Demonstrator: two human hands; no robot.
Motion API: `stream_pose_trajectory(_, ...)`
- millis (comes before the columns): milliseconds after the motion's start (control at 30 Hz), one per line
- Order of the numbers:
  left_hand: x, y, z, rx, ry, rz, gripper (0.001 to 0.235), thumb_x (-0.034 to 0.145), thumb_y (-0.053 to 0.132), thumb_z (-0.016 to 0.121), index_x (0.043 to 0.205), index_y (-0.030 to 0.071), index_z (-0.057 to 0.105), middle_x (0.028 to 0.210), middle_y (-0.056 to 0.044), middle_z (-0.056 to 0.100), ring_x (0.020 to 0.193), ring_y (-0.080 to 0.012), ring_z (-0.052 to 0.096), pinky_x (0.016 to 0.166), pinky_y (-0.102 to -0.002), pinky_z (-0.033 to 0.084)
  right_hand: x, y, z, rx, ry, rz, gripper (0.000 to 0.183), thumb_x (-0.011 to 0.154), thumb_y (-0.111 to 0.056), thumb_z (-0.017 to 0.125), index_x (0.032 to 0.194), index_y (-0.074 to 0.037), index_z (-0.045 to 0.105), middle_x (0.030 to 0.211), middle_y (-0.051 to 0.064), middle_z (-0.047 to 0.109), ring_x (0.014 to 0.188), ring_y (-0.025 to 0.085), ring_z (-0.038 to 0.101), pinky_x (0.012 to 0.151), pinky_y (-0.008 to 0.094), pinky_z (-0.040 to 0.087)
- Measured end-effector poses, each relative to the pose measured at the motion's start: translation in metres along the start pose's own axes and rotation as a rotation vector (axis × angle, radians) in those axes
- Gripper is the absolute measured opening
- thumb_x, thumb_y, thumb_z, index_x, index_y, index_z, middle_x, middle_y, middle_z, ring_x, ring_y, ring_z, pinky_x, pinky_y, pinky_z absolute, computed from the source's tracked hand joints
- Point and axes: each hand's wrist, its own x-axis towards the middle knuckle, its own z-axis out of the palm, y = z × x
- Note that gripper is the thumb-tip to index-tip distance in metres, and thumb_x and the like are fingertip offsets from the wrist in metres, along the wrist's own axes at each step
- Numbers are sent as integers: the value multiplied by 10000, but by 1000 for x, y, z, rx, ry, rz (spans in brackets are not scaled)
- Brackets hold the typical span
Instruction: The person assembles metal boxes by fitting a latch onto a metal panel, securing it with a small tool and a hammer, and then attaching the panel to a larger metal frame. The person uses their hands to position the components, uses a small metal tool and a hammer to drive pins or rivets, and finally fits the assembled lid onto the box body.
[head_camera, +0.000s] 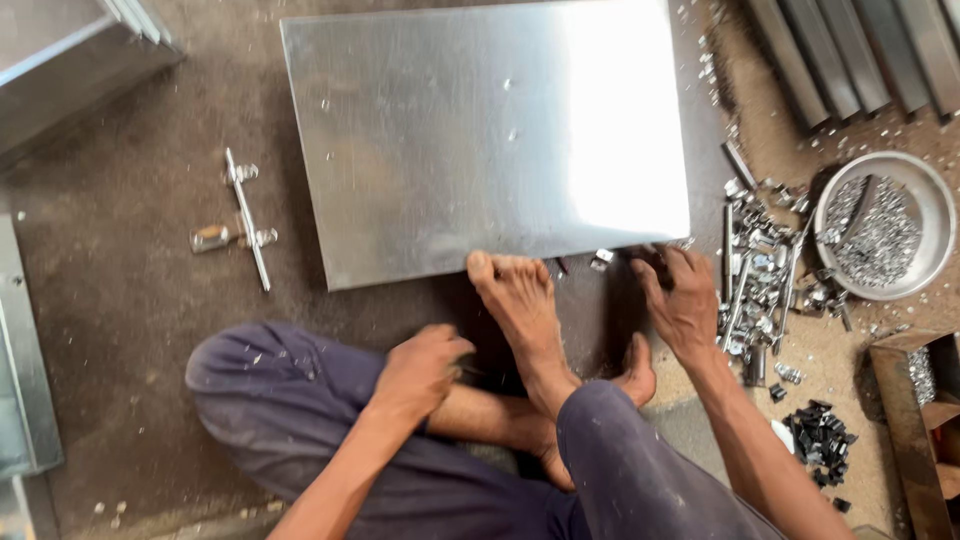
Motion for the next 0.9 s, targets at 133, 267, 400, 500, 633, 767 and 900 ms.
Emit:
stream_pose_trajectory(133,4,6,0,228,-163,41,173,791,0,716,916,119,711,959,-60,668,1015,-282,651,811,-410,559,-7,15,4,-141,-59,-205,365,1010,-300,624,1244,-21,649,1099,126,681,956,240,574,857,385,527)
stream_pose_trajectory(267,7,8,-54,-413,29,-266,105,894,48,699,992,61,662,865,-73,677,831,-233,673,715,-357,577,-19,27,-13,-187,-42,-235,299,1024,-256,593,1199,-14,590,1048,151,655,856,222,578,758,356,524)
stream_pose_trajectory(400,32,18,-74,-950,326,-256,148,983,111,626,1115,59,581,1030,1,705,929,-94,741,813,-265,624,-56,34,-52,-231,-210,-113,292,1011,-279,574,1190,-52,612,819,85,627,624,172,522,520,334,465)
stream_pose_trajectory(500,81,18,-55,-520,486,35,160,1012,117,674,1145,29,653,895,-65,689,761,-138,645,666,-314,550,-72,27,-91,17,-343,-64,419,952,-303,568,1242,-1,577,819,54,599,483,123,486,422,290,448)
stream_pose_trajectory(633,122,7,-27,-244,362,107,213,1015,134,686,1208,43,681,630,-69,622,512,-185,583,441,-344,484,-87,10,-146,184,-692,677,411,1013,-393,626,1169,-13,642,669,96,564,507,195,444,447,362,381)
stream_pose_trajectory(767,121,-3,-12,-165,509,213,258,1004,93,676,1250,17,655,734,-129,659,592,-220,654,521,-355,527,-106,-17,-158,663,-528,605,470,899,-340,614,1267,-48,597,638,12,565,500,118,509,396,317,432)
stream_pose_trajectory(900,123,-1,-19,-269,500,245,241,1006,64,658,1245,36,653,882,-132,740,688,-213,726,569,-328,577,-101,-61,-149,601,-560,454,434,933,-334,587,1268,-68,662,584,8,525,455,124,451,367,314,380)
